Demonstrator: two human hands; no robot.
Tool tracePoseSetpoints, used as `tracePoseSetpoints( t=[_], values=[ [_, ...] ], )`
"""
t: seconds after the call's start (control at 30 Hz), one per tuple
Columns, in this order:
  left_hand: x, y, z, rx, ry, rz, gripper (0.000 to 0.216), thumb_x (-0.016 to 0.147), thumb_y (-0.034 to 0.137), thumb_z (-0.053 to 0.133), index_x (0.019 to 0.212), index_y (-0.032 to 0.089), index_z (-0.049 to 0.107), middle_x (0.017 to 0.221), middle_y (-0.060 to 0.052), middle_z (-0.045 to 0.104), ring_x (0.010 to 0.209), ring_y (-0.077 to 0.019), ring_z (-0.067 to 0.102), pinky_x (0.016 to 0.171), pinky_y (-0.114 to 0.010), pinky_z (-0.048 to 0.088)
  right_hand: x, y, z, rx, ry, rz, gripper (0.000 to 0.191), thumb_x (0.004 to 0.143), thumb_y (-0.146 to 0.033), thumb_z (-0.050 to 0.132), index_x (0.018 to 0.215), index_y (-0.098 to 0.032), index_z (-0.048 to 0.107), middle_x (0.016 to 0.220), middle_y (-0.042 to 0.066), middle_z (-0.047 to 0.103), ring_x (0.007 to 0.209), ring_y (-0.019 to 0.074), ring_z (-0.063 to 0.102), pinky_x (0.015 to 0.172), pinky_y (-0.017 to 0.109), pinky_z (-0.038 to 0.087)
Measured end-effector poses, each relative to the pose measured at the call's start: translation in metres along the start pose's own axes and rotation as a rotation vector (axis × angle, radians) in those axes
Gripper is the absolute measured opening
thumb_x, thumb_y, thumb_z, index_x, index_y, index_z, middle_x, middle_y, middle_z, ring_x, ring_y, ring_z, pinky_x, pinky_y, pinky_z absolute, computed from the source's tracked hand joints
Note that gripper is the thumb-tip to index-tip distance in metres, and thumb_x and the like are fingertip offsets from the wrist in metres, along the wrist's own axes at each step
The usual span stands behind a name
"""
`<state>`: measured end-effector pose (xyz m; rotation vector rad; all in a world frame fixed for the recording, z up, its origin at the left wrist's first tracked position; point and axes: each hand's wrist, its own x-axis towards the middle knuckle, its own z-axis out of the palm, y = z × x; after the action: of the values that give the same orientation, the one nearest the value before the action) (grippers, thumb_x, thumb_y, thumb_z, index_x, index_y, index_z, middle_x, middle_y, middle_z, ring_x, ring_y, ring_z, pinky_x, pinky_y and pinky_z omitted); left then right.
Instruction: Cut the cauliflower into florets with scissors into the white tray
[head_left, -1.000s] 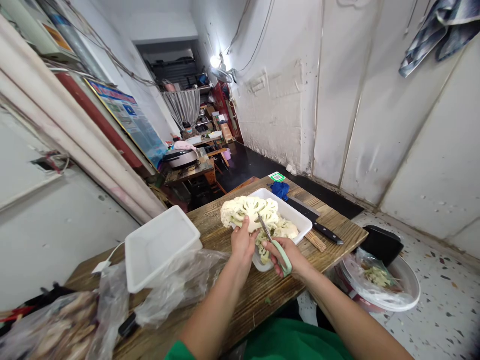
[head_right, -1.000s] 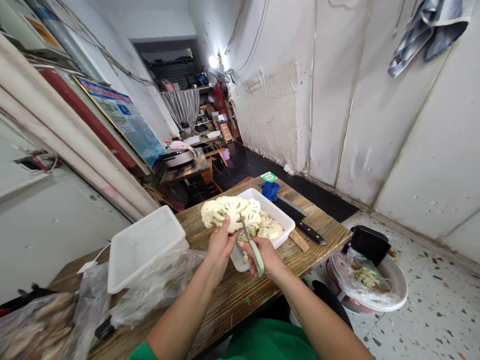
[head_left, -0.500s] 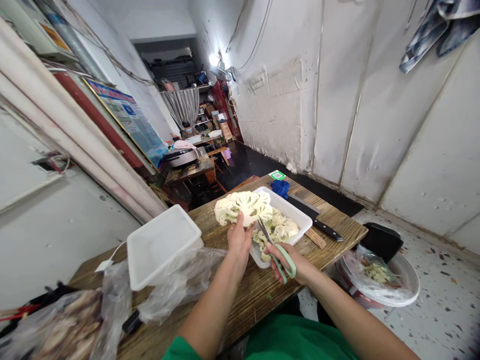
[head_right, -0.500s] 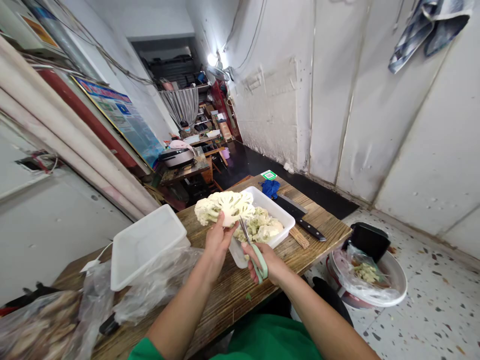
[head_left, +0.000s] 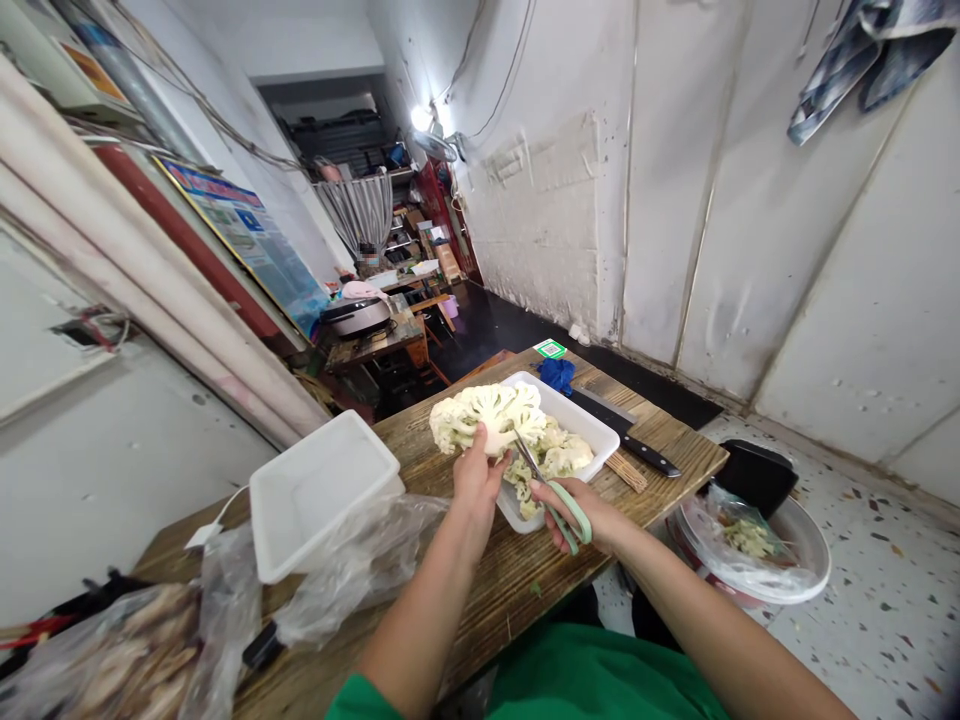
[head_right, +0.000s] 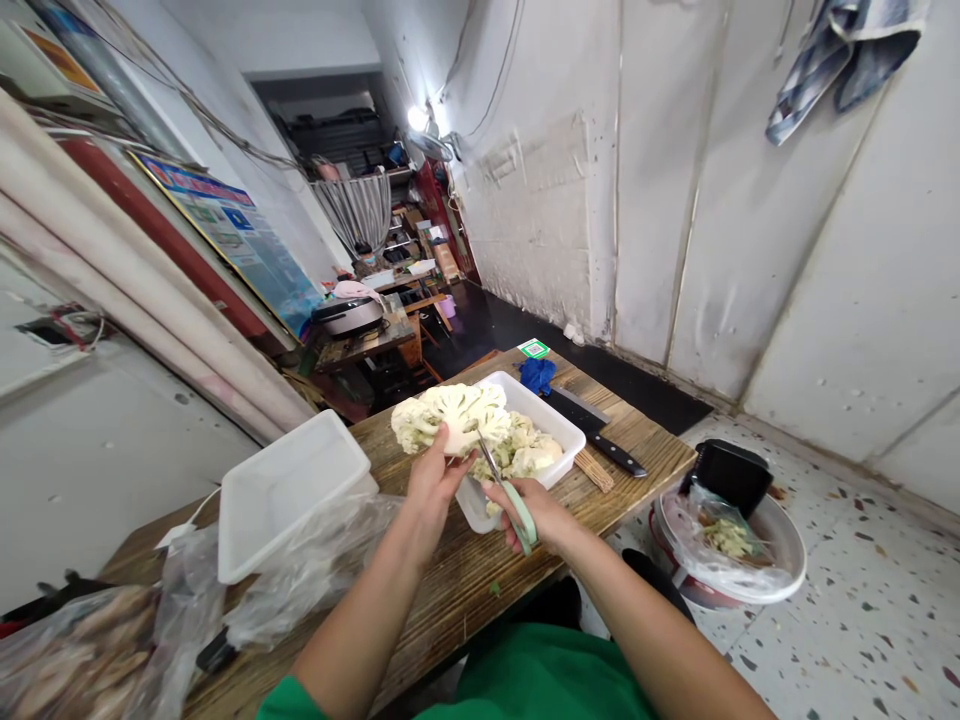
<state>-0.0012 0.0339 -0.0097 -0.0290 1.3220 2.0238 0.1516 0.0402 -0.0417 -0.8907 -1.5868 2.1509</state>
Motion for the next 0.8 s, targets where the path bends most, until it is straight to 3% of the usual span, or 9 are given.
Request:
tracePoseSetpoints(
  t=[0.13,0.37,0.57,0.73,0.8],
  values=[
    [-0.004,-0.003,0.001,0.033,-0.034,-0.011,0.013,0.078,0.018,0.068,0.088,0.015,0.061,0.087,-0.004,0.066,0.070,-0.0139,0.064,0.077,-0.046,0.058,0.001,-0.005,0.000,0.035,0.011,0.051,0.044,0.078,-0.061,0.059,0.086,-0.019,0.050,0.049,-0.006,0.052,0.035,0.0118,0.050,0.030,0.022,0.041],
    [-0.002,-0.005,0.001,0.105,-0.039,0.074,0.011,0.075,0.011,0.071,0.080,0.012,0.061,0.075,-0.003,0.066,0.061,-0.0098,0.063,0.070,-0.034,0.059,0.004,-0.007,-0.003,-0.001,0.011,0.086,0.036,0.078,-0.050,0.065,0.074,-0.017,0.050,0.040,-0.008,0.045,0.027,0.0099,0.043,0.023,0.020,0.034],
    [-0.002,-0.003,0.000,0.132,-0.094,-0.013,0.015,0.073,0.015,0.074,0.082,0.013,0.062,0.074,-0.003,0.067,0.063,-0.0132,0.065,0.067,-0.035,0.060,0.014,-0.001,-0.002,0.095,0.051,0.095,0.037,0.080,-0.051,0.063,0.074,-0.017,0.051,0.039,-0.009,0.042,0.027,0.0066,0.036,0.024,0.018,0.030],
    [0.005,0.018,0.001,0.220,-0.126,0.011,0.011,0.076,0.015,0.070,0.082,0.013,0.061,0.071,-0.001,0.067,0.060,-0.0103,0.062,0.066,-0.033,0.059,-0.008,0.009,-0.007,0.209,-0.114,0.122,0.043,0.080,-0.060,0.057,0.086,-0.018,0.052,0.049,-0.006,0.051,0.033,0.0092,0.045,0.030,0.020,0.038],
    [0.010,0.024,0.001,0.291,-0.115,0.043,0.016,0.073,0.018,0.074,0.079,0.013,0.060,0.067,0.000,0.065,0.055,-0.0085,0.060,0.063,-0.030,0.058,-0.016,0.012,-0.009,0.200,-0.118,0.098,0.047,0.078,-0.062,0.058,0.090,-0.017,0.052,0.051,-0.006,0.052,0.035,0.0096,0.047,0.031,0.020,0.038]
  ],
)
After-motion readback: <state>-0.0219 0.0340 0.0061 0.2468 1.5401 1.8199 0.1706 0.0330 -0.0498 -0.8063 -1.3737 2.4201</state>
